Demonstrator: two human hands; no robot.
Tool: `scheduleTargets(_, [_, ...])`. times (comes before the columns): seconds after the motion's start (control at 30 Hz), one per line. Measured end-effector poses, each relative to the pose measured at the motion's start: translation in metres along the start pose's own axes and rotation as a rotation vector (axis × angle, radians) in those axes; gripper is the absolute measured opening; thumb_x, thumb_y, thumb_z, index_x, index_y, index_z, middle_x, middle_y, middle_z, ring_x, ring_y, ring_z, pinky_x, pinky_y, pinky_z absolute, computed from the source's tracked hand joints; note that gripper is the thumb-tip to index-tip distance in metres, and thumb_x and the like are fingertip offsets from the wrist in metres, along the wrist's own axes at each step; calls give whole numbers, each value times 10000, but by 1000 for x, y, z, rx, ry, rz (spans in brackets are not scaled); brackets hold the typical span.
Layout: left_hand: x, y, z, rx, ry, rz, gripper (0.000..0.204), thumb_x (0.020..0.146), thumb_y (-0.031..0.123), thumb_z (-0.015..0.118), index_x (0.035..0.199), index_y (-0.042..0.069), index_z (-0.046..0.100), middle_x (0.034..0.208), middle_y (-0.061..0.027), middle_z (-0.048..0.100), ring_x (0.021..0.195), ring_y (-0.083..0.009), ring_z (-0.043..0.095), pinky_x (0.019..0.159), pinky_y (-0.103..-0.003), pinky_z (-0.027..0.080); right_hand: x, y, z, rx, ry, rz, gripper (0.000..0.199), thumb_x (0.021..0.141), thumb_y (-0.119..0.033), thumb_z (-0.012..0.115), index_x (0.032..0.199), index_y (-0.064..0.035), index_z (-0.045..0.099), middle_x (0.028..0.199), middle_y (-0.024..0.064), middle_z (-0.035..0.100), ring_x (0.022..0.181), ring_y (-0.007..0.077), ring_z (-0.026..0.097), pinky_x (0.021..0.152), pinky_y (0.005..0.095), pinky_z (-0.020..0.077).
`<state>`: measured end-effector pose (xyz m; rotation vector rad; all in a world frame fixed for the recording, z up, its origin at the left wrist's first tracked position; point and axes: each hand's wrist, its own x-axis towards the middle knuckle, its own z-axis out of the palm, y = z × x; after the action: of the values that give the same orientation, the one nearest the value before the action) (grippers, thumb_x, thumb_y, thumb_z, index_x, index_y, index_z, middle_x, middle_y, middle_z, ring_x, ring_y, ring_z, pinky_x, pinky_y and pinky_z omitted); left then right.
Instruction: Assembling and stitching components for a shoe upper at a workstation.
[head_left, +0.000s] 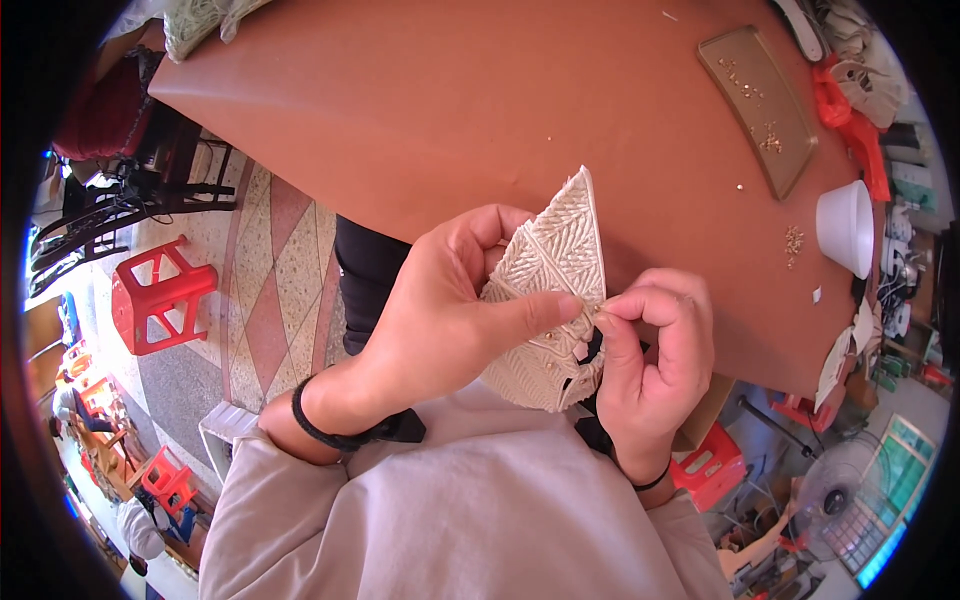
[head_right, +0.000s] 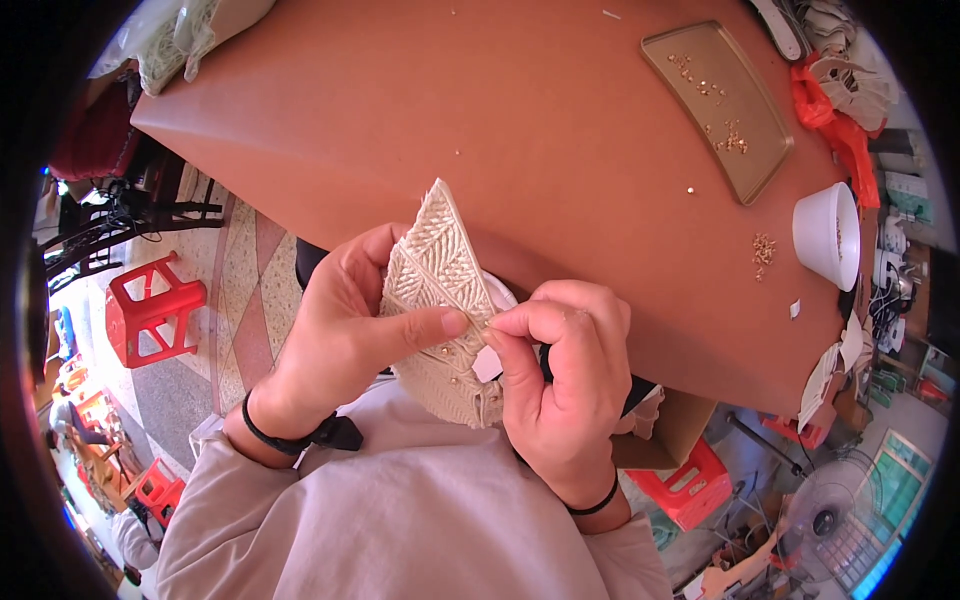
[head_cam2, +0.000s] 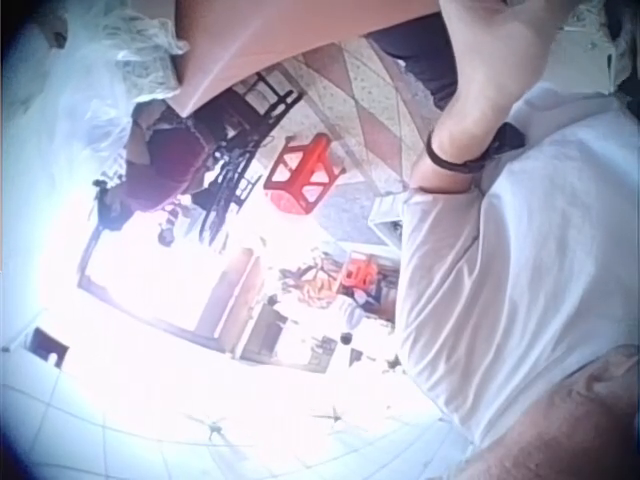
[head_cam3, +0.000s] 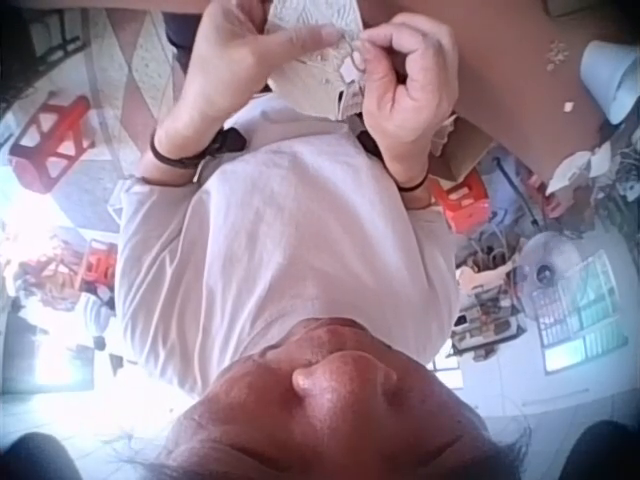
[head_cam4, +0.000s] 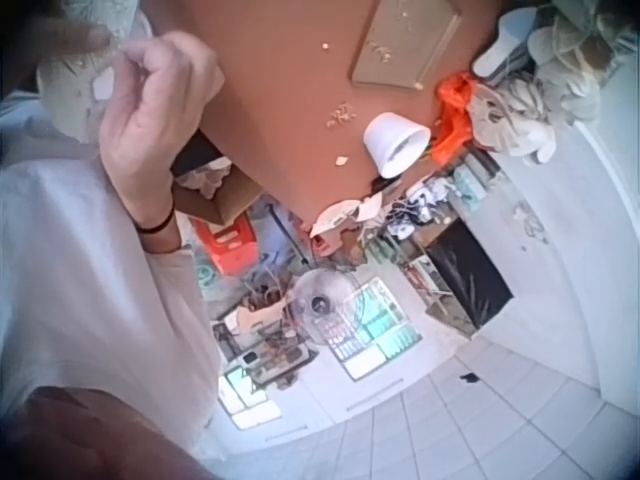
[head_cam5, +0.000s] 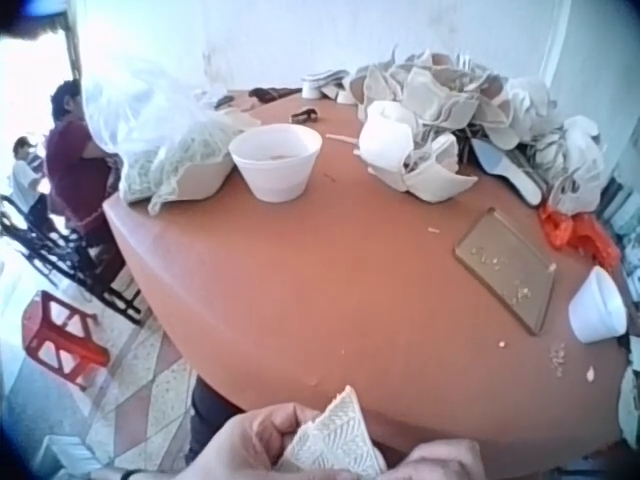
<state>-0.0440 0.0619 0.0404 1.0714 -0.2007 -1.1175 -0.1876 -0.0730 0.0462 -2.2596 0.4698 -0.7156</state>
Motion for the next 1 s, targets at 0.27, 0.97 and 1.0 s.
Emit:
scheduleTargets(0.27, [-9,1,10,212,56,133,419,900,-86,809,1268,-38,613,1161,-76,742,1073,-113,710,950,-285,590,1,-5,-1,45,-10,47,175,859,27,813,953,-32,678,940,113,652,834,281,616,722,372,503])
scheduleTargets(0.97, [-35,-17,5,365,126,318,398,948,-4,781,1322,-40,649,1173,-91,773,1086,-122,719,960,-302,583,-4,13,18,357,-106,-33,88,923,-27,721,922,28,652,977,102,651,879,189,621,761,300,489])
scheduleTargets(1.0, [-38,-17,5,367,132,350,397,946,13,786,1313,-50,650,1156,-85,773,1077,-116,715,954,-300,583,-6,14,21,389,-108,-13,106,928,-41,727,915,26,646,975,101,651,878,188,621,764,304,490])
